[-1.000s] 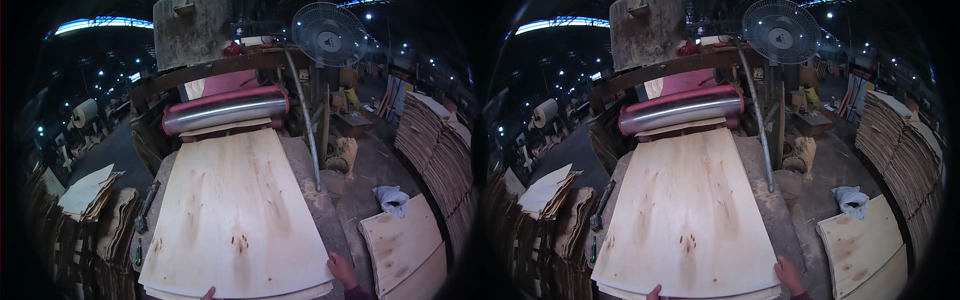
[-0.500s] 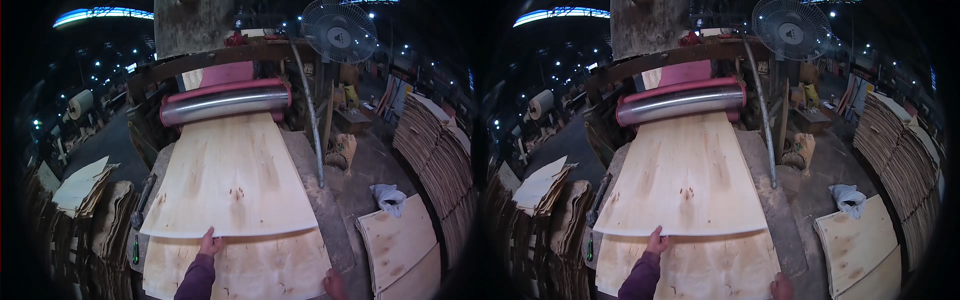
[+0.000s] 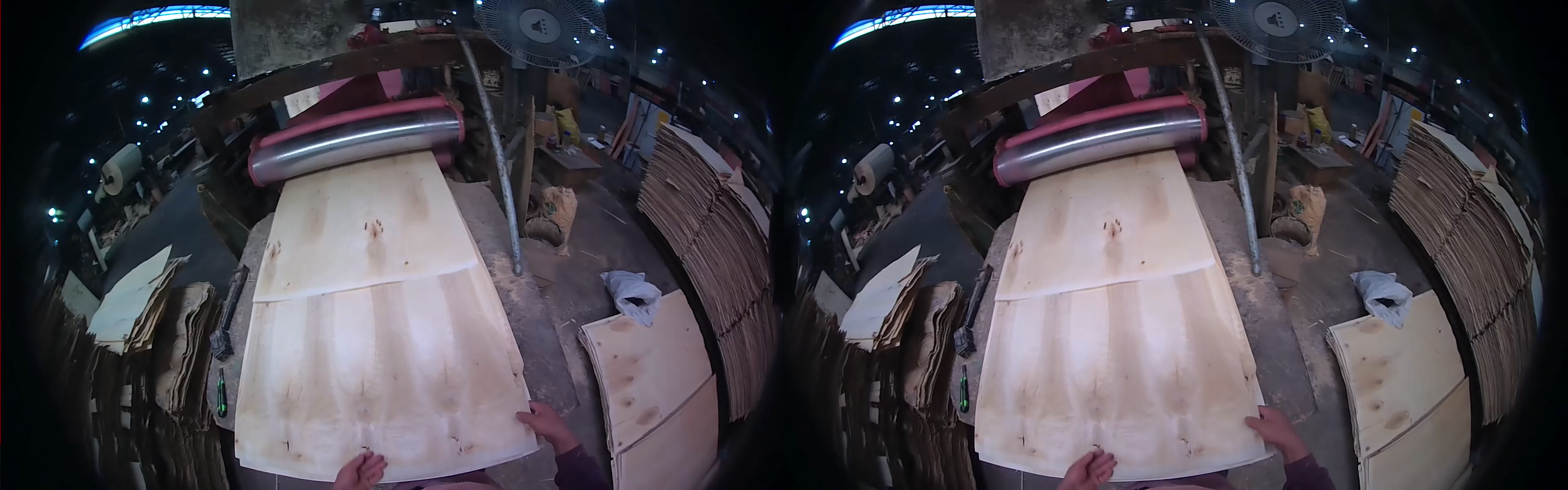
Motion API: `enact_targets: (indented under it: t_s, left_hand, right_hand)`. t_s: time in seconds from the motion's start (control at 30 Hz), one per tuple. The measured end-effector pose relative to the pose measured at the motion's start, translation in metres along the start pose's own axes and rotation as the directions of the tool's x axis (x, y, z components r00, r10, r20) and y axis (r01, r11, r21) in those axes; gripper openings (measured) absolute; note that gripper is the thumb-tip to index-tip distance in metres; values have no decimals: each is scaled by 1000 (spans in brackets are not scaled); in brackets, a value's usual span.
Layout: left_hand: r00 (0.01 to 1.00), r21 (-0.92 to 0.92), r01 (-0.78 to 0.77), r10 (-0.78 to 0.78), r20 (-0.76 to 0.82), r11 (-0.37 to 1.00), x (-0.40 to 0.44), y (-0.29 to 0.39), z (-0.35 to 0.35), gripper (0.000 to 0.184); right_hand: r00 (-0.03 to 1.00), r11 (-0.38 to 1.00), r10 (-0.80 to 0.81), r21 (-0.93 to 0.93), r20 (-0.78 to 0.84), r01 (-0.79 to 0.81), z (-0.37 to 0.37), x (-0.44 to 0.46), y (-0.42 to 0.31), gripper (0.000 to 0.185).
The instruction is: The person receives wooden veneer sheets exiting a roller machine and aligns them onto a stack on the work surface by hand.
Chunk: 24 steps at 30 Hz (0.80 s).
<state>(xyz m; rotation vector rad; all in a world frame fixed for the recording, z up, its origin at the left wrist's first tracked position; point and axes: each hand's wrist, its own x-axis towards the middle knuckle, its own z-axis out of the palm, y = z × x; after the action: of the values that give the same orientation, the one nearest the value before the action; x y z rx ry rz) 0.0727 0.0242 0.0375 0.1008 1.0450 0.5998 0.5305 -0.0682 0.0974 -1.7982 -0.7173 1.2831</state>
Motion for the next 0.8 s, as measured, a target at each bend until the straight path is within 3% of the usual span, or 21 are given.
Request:
enact_targets:
  t_s: [0.03, 0.07, 0.1, 0.13, 0.23, 0.3, 0.33, 0.4, 0.43, 0.53, 0.63, 0.73, 0.8]
  left_hand:
    - [1000, -3, 0, 0, 0, 1000, -23, -10, 5, 37]
    - [969, -61, 116, -100, 228, 991, -21, -21, -18, 39]
    - [875, -87, 241, -177, 451, 967, -15, -37, -57, 40]
    - [725, -81, 365, -229, 649, 927, -11, -45, -77, 42]
    - [840, -199, 252, -112, 531, 947, -55, -51, -39, 42]
    - [994, -296, -13, 43, 96, 955, -81, -36, 12, 40]
    - [983, -295, -155, 118, -140, 943, -86, -30, 28, 39]
    - [987, -246, -122, 91, -134, 962, -77, -34, 23, 31]
    - [992, -203, -84, 63, -108, 976, -62, -38, 6, 29]
    - [997, -108, -40, 32, -75, 993, -40, -47, -15, 28]
    - [989, -100, -34, 19, -143, 994, -38, -51, -9, 33]
    - [989, -104, -27, 12, -146, 994, -34, -55, -9, 36]
    - [992, -84, -15, 4, -129, 996, -31, -55, -13, 37]
  right_hand:
    - [994, 998, -64, -25, 86, 66, 2, -2, -21, 37]
    - [978, 991, -119, -40, 169, 127, 5, -4, -44, 37]
    - [953, 980, -174, -48, 248, 192, 5, -8, -65, 38]
    - [950, 983, -178, 84, 255, 162, 4, -18, -87, 39]
    - [946, 909, -198, 408, 256, 80, -5, -43, -111, 40]
    - [952, 842, -210, 535, 223, 60, -15, -41, -90, 40]
    - [976, 883, -158, 464, 149, 72, -20, -36, -73, 40]
    - [998, 951, -65, 301, -12, 65, -27, -32, -50, 39]
    - [947, 967, -146, -244, -287, 75, -24, -38, -49, 43]
    - [868, 884, -354, -429, -349, 187, -9, -25, 21, 45]
    - [819, 748, -510, -606, -264, 271, 16, -26, 23, 43]
    - [953, 995, -40, -101, -301, 10, 7, -18, 33, 41]
    - [995, 996, 9, -91, -98, -18, 1, -16, 34, 41]
